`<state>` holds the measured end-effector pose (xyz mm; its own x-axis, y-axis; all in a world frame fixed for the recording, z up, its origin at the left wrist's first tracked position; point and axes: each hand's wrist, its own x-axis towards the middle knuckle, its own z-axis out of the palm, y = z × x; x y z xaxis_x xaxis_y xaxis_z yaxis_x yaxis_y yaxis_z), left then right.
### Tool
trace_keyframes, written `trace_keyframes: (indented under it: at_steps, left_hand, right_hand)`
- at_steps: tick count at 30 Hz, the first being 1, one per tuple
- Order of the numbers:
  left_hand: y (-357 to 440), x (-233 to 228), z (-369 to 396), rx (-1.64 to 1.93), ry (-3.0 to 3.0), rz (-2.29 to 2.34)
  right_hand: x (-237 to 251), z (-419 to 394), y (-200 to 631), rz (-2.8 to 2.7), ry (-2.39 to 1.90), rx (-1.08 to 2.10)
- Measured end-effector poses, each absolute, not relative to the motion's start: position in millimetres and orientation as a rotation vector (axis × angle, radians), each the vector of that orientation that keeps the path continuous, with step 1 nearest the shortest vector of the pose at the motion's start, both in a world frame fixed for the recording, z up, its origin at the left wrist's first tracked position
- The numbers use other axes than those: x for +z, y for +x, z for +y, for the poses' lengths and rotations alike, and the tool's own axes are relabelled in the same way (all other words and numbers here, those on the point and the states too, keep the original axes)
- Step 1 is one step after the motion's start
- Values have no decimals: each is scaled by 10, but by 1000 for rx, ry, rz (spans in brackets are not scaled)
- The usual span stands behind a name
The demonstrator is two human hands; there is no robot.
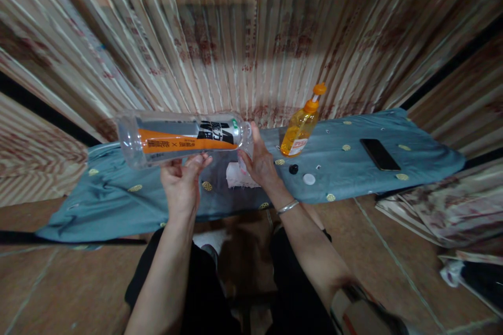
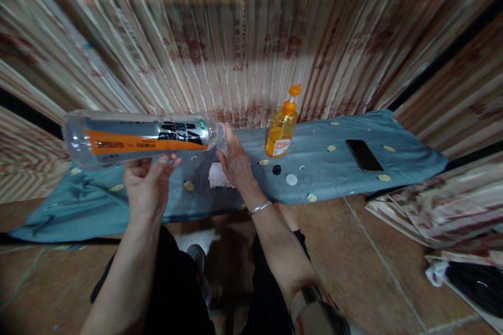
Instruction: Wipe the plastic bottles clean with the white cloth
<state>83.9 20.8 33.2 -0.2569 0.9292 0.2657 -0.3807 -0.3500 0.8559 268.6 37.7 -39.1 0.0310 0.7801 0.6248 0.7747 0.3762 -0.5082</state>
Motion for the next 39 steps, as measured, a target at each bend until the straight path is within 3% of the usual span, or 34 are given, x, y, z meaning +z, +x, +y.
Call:
trace_keyframes:
  at_steps: [39]
  left_hand:
    - [840,324,188,1724,1037,842]
  right_hand:
    - [-434,413,2691,-1704,-1304,7]
